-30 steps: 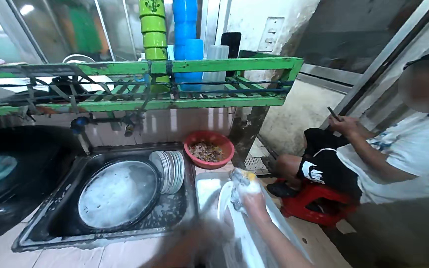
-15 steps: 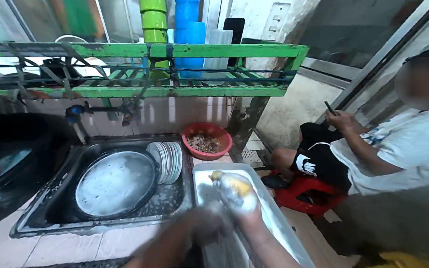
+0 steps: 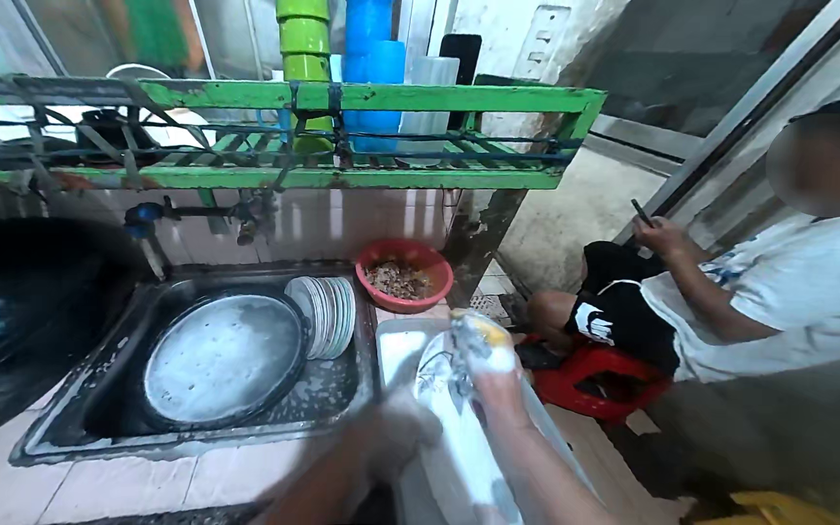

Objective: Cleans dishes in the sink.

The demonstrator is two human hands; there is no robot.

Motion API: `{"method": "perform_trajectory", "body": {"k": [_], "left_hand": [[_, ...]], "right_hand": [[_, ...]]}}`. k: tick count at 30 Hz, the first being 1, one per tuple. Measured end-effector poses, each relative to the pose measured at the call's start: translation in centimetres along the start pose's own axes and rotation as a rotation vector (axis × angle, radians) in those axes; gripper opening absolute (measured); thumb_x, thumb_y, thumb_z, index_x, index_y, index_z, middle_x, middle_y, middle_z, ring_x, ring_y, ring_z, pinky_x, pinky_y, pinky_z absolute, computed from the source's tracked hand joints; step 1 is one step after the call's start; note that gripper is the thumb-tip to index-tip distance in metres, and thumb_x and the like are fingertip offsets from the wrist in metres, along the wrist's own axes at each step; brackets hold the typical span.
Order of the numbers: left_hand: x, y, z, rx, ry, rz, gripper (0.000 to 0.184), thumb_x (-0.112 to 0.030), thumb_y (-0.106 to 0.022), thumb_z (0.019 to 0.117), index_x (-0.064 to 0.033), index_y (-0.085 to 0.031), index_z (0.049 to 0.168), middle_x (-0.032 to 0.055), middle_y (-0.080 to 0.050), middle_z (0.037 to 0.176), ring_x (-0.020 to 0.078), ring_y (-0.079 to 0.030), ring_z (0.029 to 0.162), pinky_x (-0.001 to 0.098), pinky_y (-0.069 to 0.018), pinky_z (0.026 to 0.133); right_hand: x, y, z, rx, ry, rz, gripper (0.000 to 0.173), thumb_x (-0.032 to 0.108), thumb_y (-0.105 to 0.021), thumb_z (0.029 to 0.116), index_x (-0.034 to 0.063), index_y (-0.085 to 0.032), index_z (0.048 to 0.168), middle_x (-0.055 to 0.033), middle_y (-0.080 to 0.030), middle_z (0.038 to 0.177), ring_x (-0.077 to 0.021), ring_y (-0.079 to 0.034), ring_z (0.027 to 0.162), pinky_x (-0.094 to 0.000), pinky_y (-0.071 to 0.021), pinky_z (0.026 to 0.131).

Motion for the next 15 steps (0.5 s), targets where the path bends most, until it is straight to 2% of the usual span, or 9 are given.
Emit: {"method": "perform_trajectory", "body": {"k": [2, 3, 4, 6, 7, 9, 10, 12, 15], "left_hand": [[-0.5, 0.4, 0.4, -0.138, -0.07, -0.078, 0.069, -0.001, -0.056, 0.089, -0.0047, -0.03, 0.153, 0.0081, -0.064, 0.108, 0.0109, -0.067, 0.089, 0.0304, -0.0576, 0.078], [-0.6, 0.9, 0.8, -0.184, -0.133, -0.103, 0.065, -0.008, -0.053, 0.0964, -0.0046, -0.029, 0.156, 0.0098, -0.065, 0.116, 0.011, -0.068, 0.095, 0.0305, -0.0579, 0.083], [-0.8, 1.7, 1.4, -0.225, -0.227, -0.123, 0.055, -0.014, -0.048, 0.1034, -0.004, -0.032, 0.155, 0.0107, -0.065, 0.122, 0.0115, -0.067, 0.101, 0.0307, -0.0577, 0.089], [-1.7, 4.2, 2.1, -0.389, -0.38, -0.238, 0.039, -0.021, -0.044, 0.1077, -0.0073, -0.049, 0.144, 0.0093, -0.069, 0.11, 0.0146, -0.069, 0.095, 0.0339, -0.059, 0.083], [-2.5, 5.6, 1.8, -0.465, -0.394, -0.267, 0.038, -0.026, -0.044, 0.109, -0.0125, -0.052, 0.143, 0.0085, -0.07, 0.111, 0.0168, -0.069, 0.097, 0.0375, -0.0593, 0.083], [-4.0, 7.8, 0.7, -0.543, -0.384, -0.292, 0.039, -0.033, -0.045, 0.109, -0.0196, -0.054, 0.145, 0.0082, -0.07, 0.12, 0.0208, -0.069, 0.107, 0.0444, -0.0588, 0.089], [-4.0, 8.5, 0.2, -0.557, -0.369, -0.286, 0.04, -0.035, -0.046, 0.1085, -0.0201, -0.053, 0.146, 0.0084, -0.069, 0.123, 0.022, -0.068, 0.11, 0.0463, -0.0578, 0.091], [-3.0, 8.3, 0.0, -0.527, -0.338, -0.263, 0.039, -0.031, -0.045, 0.1092, -0.0151, -0.054, 0.143, 0.0103, -0.07, 0.12, 0.0214, -0.069, 0.107, 0.044, -0.0589, 0.089], [-0.6, 4.8, 0.9, -0.35, -0.279, -0.282, 0.043, -0.025, -0.038, 0.1106, -0.0061, -0.044, 0.148, 0.0133, -0.067, 0.123, 0.0193, -0.069, 0.107, 0.0385, -0.0595, 0.09]], "right_hand": [[-0.8, -0.3, 0.5, -0.02, -0.078, -0.064, 0.052, 0.02, -0.069, 0.096, -0.0061, -0.054, 0.139, -0.0251, -0.065, 0.128, -0.033, -0.064, 0.119, -0.0522, -0.0498, 0.105], [0.0, -1.2, -0.6, 0.018, -0.074, -0.04, 0.055, 0.019, -0.07, 0.0943, -0.007, -0.052, 0.139, -0.024, -0.066, 0.125, -0.03, -0.065, 0.116, -0.0482, -0.052, 0.103], [1.3, -2.3, -2.2, 0.076, -0.048, -0.021, 0.057, 0.019, -0.073, 0.0903, -0.0093, -0.054, 0.136, -0.024, -0.067, 0.121, -0.0287, -0.067, 0.112, -0.0451, -0.054, 0.1], [3.1, -4.7, -5.3, 0.203, 0.081, -0.055, 0.058, 0.024, -0.076, 0.0849, -0.0113, -0.06, 0.128, -0.0225, -0.071, 0.115, -0.0271, -0.07, 0.107, -0.0423, -0.0556, 0.097], [3.2, -5.3, -6.2, 0.26, 0.179, -0.082, 0.054, 0.025, -0.076, 0.0855, -0.0086, -0.063, 0.126, -0.0192, -0.071, 0.117, -0.0252, -0.069, 0.111, -0.0409, -0.0543, 0.101], [1.3, -5.1, -5.8, 0.274, 0.355, -0.168, 0.05, 0.031, -0.074, 0.0871, -0.0015, -0.069, 0.124, -0.0161, -0.07, 0.128, -0.0282, -0.064, 0.125, -0.0463, -0.0469, 0.112], [-0.2, -4.4, -4.5, 0.258, 0.348, -0.237, 0.051, 0.039, -0.072, 0.0891, 0.002, -0.07, 0.125, -0.0149, -0.068, 0.132, -0.0293, -0.062, 0.128, -0.0486, -0.0448, 0.114], [-2.2, -2.7, -1.3, 0.193, 0.264, -0.408, 0.051, 0.039, -0.07, 0.0902, 0.0031, -0.07, 0.126, -0.0185, -0.067, 0.132, -0.0375, -0.059, 0.128, -0.0573, -0.0429, 0.112], [0.9, -2.6, 1.1, 0.133, 0.234, -0.457, 0.044, 0.032, -0.071, 0.0917, 0.0006, -0.07, 0.123, -0.0241, -0.066, 0.128, -0.0436, -0.058, 0.127, -0.0624, -0.0409, 0.11]]}}
Point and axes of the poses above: each hand's wrist, its own z-axis towards the middle knuckle, its own y-axis out of the back of the hand, x = y × z, the point moved 8 cm from there along z, towards the middle knuckle
